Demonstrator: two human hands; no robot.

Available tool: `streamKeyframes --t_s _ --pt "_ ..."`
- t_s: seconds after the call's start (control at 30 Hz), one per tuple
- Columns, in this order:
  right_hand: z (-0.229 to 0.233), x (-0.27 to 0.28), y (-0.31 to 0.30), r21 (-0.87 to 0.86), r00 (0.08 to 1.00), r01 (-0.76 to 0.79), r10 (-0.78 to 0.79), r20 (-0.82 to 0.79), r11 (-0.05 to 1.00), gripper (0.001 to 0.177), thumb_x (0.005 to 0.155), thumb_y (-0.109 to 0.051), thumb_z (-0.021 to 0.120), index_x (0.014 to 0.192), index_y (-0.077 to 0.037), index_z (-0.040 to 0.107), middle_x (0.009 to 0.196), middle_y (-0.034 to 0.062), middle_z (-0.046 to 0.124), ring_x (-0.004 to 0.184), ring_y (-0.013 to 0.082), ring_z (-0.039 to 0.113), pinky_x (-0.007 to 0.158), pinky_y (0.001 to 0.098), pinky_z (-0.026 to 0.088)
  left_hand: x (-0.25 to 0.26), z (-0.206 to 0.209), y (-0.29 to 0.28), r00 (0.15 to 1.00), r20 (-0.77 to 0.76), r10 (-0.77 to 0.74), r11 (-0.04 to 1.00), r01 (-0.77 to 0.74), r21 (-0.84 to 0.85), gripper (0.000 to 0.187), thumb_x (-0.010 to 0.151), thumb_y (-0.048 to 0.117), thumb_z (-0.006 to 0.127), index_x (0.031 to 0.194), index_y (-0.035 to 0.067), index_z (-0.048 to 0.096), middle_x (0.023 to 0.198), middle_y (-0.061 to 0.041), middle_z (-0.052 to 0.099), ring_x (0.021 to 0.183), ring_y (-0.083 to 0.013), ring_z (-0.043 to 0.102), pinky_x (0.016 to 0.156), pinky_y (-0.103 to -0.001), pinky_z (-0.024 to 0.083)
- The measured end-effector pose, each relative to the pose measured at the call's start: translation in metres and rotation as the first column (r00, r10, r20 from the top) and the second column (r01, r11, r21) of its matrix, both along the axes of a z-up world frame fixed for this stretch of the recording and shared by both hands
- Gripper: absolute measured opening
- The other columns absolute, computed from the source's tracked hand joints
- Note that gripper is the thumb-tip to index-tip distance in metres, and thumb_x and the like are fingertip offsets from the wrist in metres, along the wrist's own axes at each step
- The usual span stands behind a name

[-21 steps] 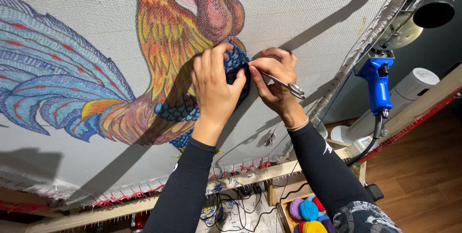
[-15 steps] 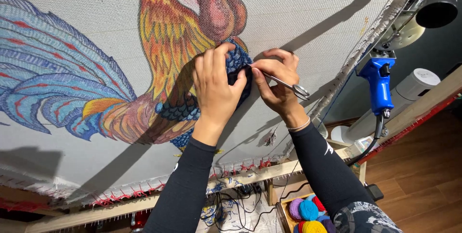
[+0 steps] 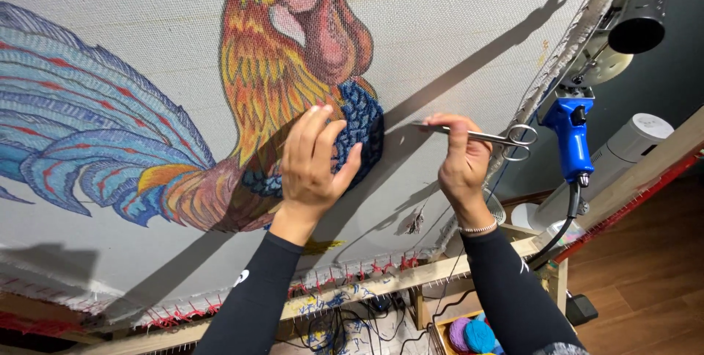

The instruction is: The person trims or adjusts the threads on a tufted rug with a rooster design on a large frame.

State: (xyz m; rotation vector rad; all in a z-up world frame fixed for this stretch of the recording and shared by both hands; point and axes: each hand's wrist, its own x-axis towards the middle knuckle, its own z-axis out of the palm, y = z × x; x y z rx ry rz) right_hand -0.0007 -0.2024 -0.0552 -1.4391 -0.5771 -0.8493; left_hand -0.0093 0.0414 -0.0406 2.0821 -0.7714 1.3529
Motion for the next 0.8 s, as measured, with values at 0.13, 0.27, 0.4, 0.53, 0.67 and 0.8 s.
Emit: streamKeyframes --t_s 0.13,0.27,0.4,0.53,0.67,0.8 --pt "-0.019 -0.008 -0.003 0.280 0.969 -0.210 0.238 -0.068 0.937 0.037 0.115 -0.028 0.040 0.111 0.001 0.062 0.099 0.0108 0.069 0.093 0.0200 0.068 0.093 0.0355 0.056 0.003 -0.008 0.017 0.981 0.082 0.176 0.965 -0.189 0.184 0.057 0.098 0.036 0.074 0.145 0.007 0.060 0.155 -0.013 0.050 0.149 -0.0322 0.040 0.126 -0.047 0.025" --pt "-0.025 -0.016 0.001 0.326 0.937 -0.179 0.262 -0.232 0.928 0.026 0.114 -0.021 0.045 0.117 0.001 0.059 0.091 0.0094 0.068 0.089 0.0166 0.067 0.087 0.0312 0.054 0.012 -0.012 0.023 0.965 0.118 0.235 0.901 -0.262 0.347 0.073 0.103 0.053 0.067 0.158 0.008 0.049 0.166 -0.011 0.038 0.156 -0.0298 0.025 0.129 -0.050 0.012" --pt "-0.036 -0.015 0.003 0.314 0.913 -0.169 0.268 -0.306 0.934 0.013 0.111 -0.014 0.051 0.119 -0.004 0.049 0.095 0.0091 0.070 0.089 0.0128 0.063 0.084 0.0278 0.050 0.012 -0.007 0.020 0.960 0.097 0.261 0.850 -0.277 0.449 0.080 0.102 0.060 0.063 0.161 0.008 0.044 0.168 -0.009 0.034 0.158 -0.0269 0.022 0.129 -0.051 0.008" --pt "-0.033 -0.020 0.001 0.279 0.897 -0.227 0.312 -0.312 0.933 0.014 0.109 -0.014 0.052 0.119 -0.007 0.045 0.098 0.0082 0.069 0.090 0.0119 0.063 0.084 0.0276 0.051 0.014 -0.007 0.017 0.953 0.118 0.279 0.831 -0.302 0.467 0.080 0.102 0.060 0.062 0.161 0.008 0.043 0.168 -0.008 0.034 0.158 -0.0264 0.022 0.129 -0.050 0.009" --pt "-0.028 -0.025 -0.007 0.098 0.886 -0.260 0.277 -0.372 0.961 0.012 0.106 -0.011 0.056 0.114 -0.004 0.051 0.111 0.0079 0.068 0.095 0.0108 0.062 0.087 0.0268 0.051 0.016 0.000 0.013 0.959 0.172 0.224 0.794 -0.282 0.538 0.079 0.105 0.060 0.059 0.163 0.010 0.041 0.169 -0.008 0.032 0.157 -0.0264 0.023 0.129 -0.051 0.008" --pt "-0.030 -0.026 -0.015 0.154 0.881 -0.227 0.270 -0.388 0.962 0.012 0.102 -0.007 0.063 0.111 -0.001 0.060 0.101 0.0116 0.072 0.091 0.0139 0.067 0.082 0.0282 0.053 0.019 0.004 0.015 0.950 0.207 0.236 0.705 -0.313 0.636 0.078 0.105 0.059 0.054 0.164 0.012 0.037 0.170 -0.005 0.030 0.158 -0.0236 0.022 0.128 -0.050 0.006"
